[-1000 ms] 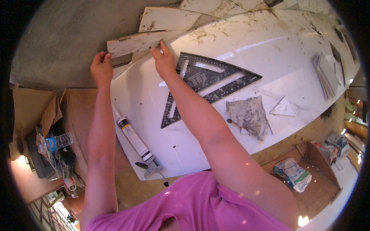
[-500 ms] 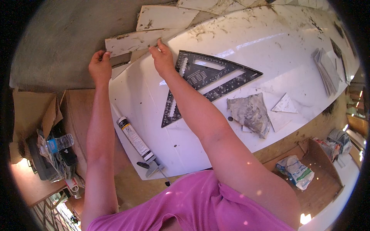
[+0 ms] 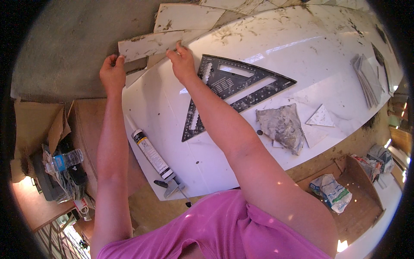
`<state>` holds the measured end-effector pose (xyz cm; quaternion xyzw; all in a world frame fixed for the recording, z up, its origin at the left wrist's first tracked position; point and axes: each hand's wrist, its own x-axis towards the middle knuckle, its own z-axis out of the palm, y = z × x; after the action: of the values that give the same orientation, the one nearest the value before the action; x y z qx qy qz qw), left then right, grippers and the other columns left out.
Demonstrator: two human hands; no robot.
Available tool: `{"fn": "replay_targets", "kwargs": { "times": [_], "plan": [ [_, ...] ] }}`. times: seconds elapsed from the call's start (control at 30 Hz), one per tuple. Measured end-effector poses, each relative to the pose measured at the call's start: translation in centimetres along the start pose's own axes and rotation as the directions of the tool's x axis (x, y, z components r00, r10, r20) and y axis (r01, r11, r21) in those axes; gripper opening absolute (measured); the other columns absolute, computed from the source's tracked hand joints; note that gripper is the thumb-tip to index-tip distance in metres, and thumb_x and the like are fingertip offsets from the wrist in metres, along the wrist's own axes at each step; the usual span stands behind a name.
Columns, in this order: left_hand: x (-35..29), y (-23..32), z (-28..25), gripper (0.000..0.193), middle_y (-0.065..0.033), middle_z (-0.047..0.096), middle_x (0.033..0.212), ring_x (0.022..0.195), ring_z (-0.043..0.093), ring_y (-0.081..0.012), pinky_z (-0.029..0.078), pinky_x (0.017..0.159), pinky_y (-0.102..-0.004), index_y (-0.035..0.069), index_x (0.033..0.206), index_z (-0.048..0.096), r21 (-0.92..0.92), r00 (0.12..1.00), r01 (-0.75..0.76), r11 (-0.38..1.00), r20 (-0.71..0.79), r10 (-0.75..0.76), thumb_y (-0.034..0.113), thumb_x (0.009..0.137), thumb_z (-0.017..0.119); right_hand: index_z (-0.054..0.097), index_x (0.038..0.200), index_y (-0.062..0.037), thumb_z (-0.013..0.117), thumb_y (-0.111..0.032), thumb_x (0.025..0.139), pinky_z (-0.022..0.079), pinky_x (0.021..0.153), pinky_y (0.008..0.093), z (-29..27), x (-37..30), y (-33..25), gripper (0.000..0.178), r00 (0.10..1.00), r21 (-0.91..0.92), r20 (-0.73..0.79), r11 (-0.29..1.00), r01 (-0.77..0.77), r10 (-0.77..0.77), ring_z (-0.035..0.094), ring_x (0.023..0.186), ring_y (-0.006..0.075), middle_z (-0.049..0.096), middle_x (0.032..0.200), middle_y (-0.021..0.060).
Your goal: The person mixes cement on the floor using a trowel and a flat board, then moves to a table to arrange rectangular tiles in a pattern using a triangular ruler.
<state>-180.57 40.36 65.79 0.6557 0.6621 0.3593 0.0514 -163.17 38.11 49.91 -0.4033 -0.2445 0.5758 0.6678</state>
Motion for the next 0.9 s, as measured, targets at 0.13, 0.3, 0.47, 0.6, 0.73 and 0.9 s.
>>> {"fn": "replay_targets", "kwargs": {
  "times": [0.13, 0.3, 0.47, 0.6, 0.73, 0.9],
  "plan": [
    [-0.1, 0.1, 0.0, 0.033, -0.0099, 0.07, 0.086, 0.08, 0.061, -0.0154, 0.05, 0.076, -0.0311, -0.003, 0.104, 0.068, -0.026, 1.0, 0.015, 1.0, 0.0, -0.015, 0.026, 0.088, 0.073, 0.032, 0.154, 0.0041, 0.07, -0.021, 0.092, 0.048, 0.086, 0.0253, 0.0, 0.3, 0.3, 0.077, 1.0, -0.011, 0.014, 1.0, 0.016, -0.016, 0.053, 0.103, 0.0079, 0.056, 0.127, 0.0019],
    [-0.2, -0.1, 0.0, 0.031, -0.0101, 0.07, 0.087, 0.081, 0.064, -0.0156, 0.051, 0.076, -0.0311, -0.003, 0.104, 0.068, -0.033, 0.999, -0.032, 0.999, -0.015, 0.032, 0.024, 0.089, 0.072, 0.039, 0.148, 0.007, 0.071, -0.022, 0.092, 0.049, 0.082, 0.0249, 0.2, 0.5, 0.5, 0.07, 0.998, -0.06, -0.009, 0.996, 0.064, -0.065, 0.054, 0.097, 0.0087, 0.057, 0.122, 0.005],
    [0.0, -1.1, 0.5, 0.028, -0.0095, 0.071, 0.088, 0.083, 0.065, -0.0155, 0.051, 0.077, -0.0307, -0.003, 0.105, 0.068, -0.064, 1.0, -0.005, 0.998, -0.009, 0.004, 0.021, 0.09, 0.072, 0.045, 0.142, 0.0088, 0.071, -0.023, 0.092, 0.05, 0.078, 0.0244, 0.7, 0.3, 0.2, 0.065, 0.995, -0.116, -0.035, 0.989, 0.091, -0.096, 0.055, 0.093, 0.0097, 0.057, 0.117, 0.0065],
    [0.2, -1.0, 0.6, 0.025, -0.0105, 0.071, 0.091, 0.083, 0.066, -0.0177, 0.052, 0.078, -0.032, -0.002, 0.104, 0.069, -0.059, 1.0, -0.022, 0.998, -0.022, 0.021, 0.018, 0.088, 0.073, 0.045, 0.142, 0.0085, 0.072, -0.023, 0.092, 0.05, 0.08, 0.0251, 0.2, 0.9, 0.4, 0.065, 0.998, -0.133, -0.018, 0.989, 0.061, -0.064, 0.055, 0.095, 0.0103, 0.056, 0.115, 0.0055],
    [0.1, -1.4, 0.5, 0.023, -0.0103, 0.071, 0.096, 0.085, 0.066, -0.0178, 0.051, 0.08, -0.032, -0.001, 0.103, 0.069, -0.054, 1.0, -0.016, 0.998, -0.024, 0.015, 0.015, 0.088, 0.074, 0.043, 0.145, 0.0078, 0.071, -0.018, 0.092, 0.05, 0.084, 0.027, 0.1, 0.5, 0.2, 0.066, 1.0, -0.103, -0.002, 0.994, 0.023, -0.023, 0.055, 0.098, 0.0107, 0.057, 0.119, 0.0052],
    [-0.2, -0.4, 0.7, 0.021, -0.0087, 0.069, 0.096, 0.087, 0.065, -0.0165, 0.051, 0.081, -0.0303, -0.002, 0.103, 0.069, -0.11, 0.999, 0.015, 0.994, -0.041, -0.02, 0.013, 0.088, 0.073, 0.039, 0.15, 0.0056, 0.068, -0.011, 0.093, 0.051, 0.088, 0.0286, 0.1, 0.4, 0.2, 0.066, 0.999, -0.078, -0.011, 0.996, 0.04, -0.041, 0.054, 0.099, 0.01, 0.054, 0.133, 0.0069]
  ]
}}
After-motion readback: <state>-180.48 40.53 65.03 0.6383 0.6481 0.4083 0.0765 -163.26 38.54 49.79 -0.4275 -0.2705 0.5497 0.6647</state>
